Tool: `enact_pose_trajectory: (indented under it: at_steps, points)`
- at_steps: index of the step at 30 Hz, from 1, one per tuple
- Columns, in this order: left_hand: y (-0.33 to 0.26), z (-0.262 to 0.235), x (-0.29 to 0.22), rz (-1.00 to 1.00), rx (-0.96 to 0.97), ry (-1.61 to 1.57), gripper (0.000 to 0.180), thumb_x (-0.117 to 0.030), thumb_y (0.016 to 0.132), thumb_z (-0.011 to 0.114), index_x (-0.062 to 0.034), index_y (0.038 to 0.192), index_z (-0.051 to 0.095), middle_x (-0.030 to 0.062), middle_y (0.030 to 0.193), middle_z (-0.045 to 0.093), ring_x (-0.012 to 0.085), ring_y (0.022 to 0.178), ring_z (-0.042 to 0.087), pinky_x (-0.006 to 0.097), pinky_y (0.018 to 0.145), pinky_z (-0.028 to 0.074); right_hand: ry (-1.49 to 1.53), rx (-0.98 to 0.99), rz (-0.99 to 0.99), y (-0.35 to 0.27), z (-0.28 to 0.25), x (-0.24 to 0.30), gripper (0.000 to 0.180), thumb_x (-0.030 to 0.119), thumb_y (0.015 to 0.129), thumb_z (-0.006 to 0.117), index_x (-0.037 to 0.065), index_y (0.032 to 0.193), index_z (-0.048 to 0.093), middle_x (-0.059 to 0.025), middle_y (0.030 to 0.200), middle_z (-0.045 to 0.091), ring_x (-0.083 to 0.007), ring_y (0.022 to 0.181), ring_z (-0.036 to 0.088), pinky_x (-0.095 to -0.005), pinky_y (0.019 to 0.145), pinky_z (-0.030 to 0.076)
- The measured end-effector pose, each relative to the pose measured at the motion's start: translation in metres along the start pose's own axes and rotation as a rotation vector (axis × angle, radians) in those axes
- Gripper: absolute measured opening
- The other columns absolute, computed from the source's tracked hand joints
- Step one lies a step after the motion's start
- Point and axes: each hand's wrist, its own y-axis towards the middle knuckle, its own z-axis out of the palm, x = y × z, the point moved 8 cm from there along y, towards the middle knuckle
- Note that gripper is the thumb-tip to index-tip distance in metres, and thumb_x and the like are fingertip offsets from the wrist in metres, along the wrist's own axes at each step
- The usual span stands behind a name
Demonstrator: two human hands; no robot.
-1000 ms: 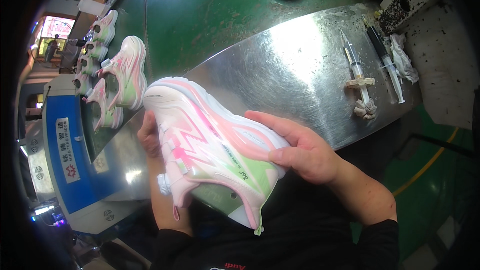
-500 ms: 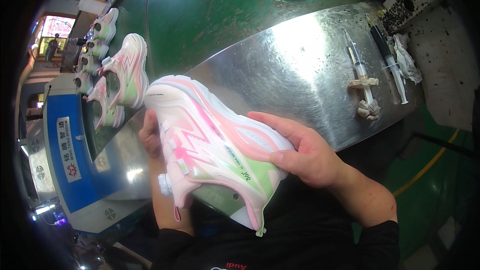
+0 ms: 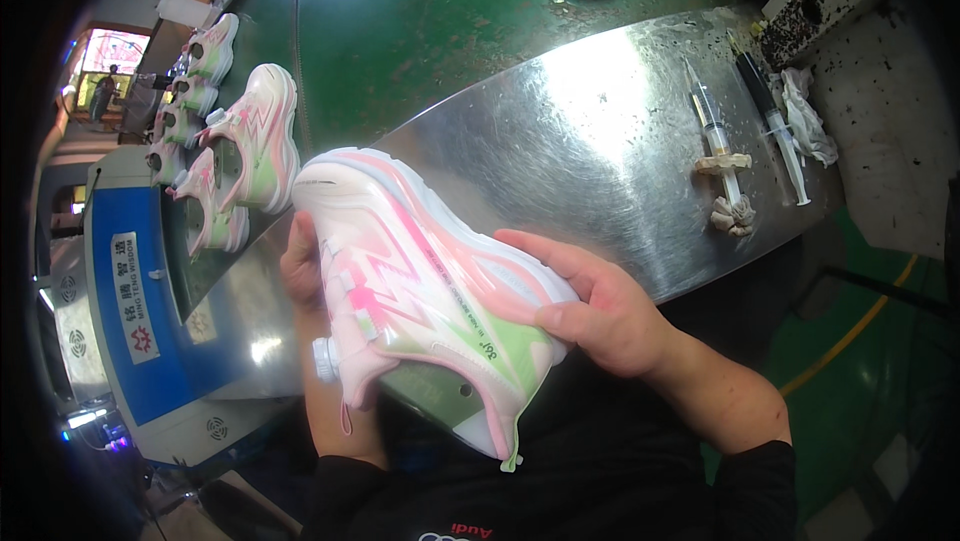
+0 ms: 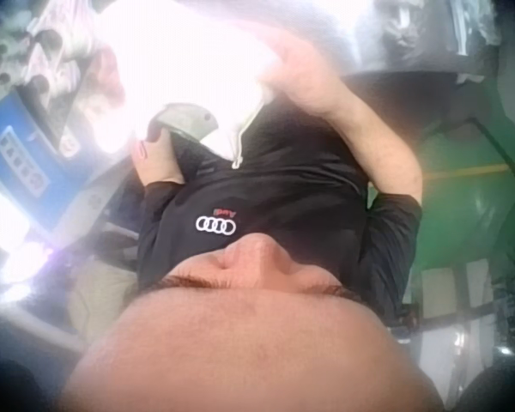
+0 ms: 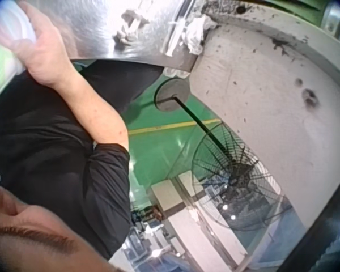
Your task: The person picks up shoes from the conveyor belt, applies adhesive along the shoe soles using a syringe applicator, and places the shoes back onto the conveyor belt.
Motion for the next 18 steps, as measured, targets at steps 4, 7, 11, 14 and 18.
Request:
enact_pose_trajectory:
  at_steps: [4, 7, 11, 14, 18]
  points:
    - [-0.009, 0.012, -0.003, -0.051, -0.012, -0.088, 0.054, -0.042, 0.088, 0.054, -0.0037, 0.124, 0.049, 0.0174, 0.121, 0.056, 0.0333, 0.109, 0.056, 0.051, 0.095, 0.043, 0.020, 0.028, -0.016, 0.003, 0.009, 0.000, 0.069, 0.019, 0.086, 0.059, -0.007, 0.139, 0.025, -0.0149, 0.132, 0.042, -0.0171, 0.118, 0.044, -0.0289, 0.099, 0.036]
    - [-0.001, 0.016, 0.001, -0.046, 0.091, -0.075, 0.053, -0.042, 0.088, 0.053, -0.0039, 0.125, 0.049, 0.0170, 0.120, 0.056, 0.0330, 0.109, 0.056, 0.051, 0.095, 0.043, -0.009, -0.001, -0.011, 0.001, 0.004, -0.003, 0.069, 0.020, 0.086, 0.059, -0.008, 0.138, 0.024, -0.0149, 0.132, 0.043, -0.0169, 0.118, 0.044, -0.0291, 0.099, 0.036]
    - [-0.001, 0.002, 0.000, -0.029, 0.037, 0.030, 0.052, -0.042, 0.089, 0.053, -0.0041, 0.125, 0.048, 0.0169, 0.120, 0.056, 0.0327, 0.108, 0.057, 0.051, 0.095, 0.043, -0.064, -0.009, -0.019, -0.001, 0.003, 0.000, 0.069, 0.019, 0.085, 0.059, -0.006, 0.139, 0.024, -0.0161, 0.133, 0.043, -0.0197, 0.120, 0.044, -0.0319, 0.102, 0.035]
    - [-0.007, 0.001, -0.011, 0.002, -0.013, 0.037, 0.053, -0.042, 0.089, 0.052, -0.0037, 0.125, 0.048, 0.0171, 0.120, 0.056, 0.0330, 0.108, 0.057, 0.051, 0.094, 0.044, -0.047, -0.002, -0.014, -0.001, 0.011, 0.007, 0.068, 0.017, 0.084, 0.058, -0.005, 0.140, 0.025, -0.0171, 0.135, 0.042, -0.0222, 0.123, 0.043, -0.0346, 0.104, 0.034]
    - [0.001, -0.008, -0.004, -0.016, 0.001, 0.062, 0.054, -0.043, 0.089, 0.051, -0.0037, 0.125, 0.048, 0.0173, 0.120, 0.056, 0.0335, 0.108, 0.056, 0.051, 0.095, 0.043, -0.104, -0.059, 0.007, -0.006, 0.000, 0.009, 0.068, 0.013, 0.084, 0.058, -0.005, 0.140, 0.024, -0.0175, 0.136, 0.041, -0.0234, 0.124, 0.043, -0.0352, 0.105, 0.033]
